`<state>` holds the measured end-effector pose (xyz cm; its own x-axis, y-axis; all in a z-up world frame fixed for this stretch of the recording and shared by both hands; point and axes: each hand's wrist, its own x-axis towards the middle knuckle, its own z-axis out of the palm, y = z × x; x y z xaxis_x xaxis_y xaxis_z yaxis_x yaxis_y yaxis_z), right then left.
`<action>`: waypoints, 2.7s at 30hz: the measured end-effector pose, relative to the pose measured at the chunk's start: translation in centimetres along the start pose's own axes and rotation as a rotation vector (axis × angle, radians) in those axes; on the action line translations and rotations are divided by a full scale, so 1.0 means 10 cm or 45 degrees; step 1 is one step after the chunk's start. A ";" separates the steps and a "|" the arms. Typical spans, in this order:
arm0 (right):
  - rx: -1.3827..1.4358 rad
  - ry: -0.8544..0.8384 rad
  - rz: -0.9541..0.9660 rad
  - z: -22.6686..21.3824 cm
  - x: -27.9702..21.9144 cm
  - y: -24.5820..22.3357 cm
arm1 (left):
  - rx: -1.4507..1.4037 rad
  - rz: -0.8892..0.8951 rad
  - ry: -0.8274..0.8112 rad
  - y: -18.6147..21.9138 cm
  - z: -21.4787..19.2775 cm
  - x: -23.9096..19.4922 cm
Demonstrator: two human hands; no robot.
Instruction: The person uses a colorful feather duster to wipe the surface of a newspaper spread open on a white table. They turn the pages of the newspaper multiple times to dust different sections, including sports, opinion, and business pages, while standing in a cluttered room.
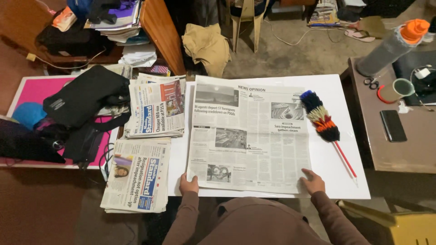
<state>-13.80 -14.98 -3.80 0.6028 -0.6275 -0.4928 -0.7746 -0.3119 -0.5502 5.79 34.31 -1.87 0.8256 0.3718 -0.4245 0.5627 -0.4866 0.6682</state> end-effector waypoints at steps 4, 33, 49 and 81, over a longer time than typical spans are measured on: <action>-0.047 -0.013 0.032 0.02 0.07 0.13 | 0.007 -0.101 0.049 -0.02 -0.03 -0.07; -1.031 -0.366 -0.329 0.56 -0.45 -1.03 | 1.175 1.199 -0.701 1.43 1.72 -0.47; -0.980 -0.437 -0.239 0.44 -0.57 -1.27 | 1.208 1.170 -0.578 1.68 1.78 -0.36; -0.211 0.284 -0.085 -0.83 1.80 0.42 | 1.310 0.796 -0.887 0.93 1.22 -1.45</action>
<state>-7.83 -33.55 -9.37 0.6108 -0.7375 -0.2882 -0.7662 -0.4587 -0.4500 -0.41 14.73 3.09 0.6284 -0.4388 -0.6424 -0.3765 -0.8941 0.2425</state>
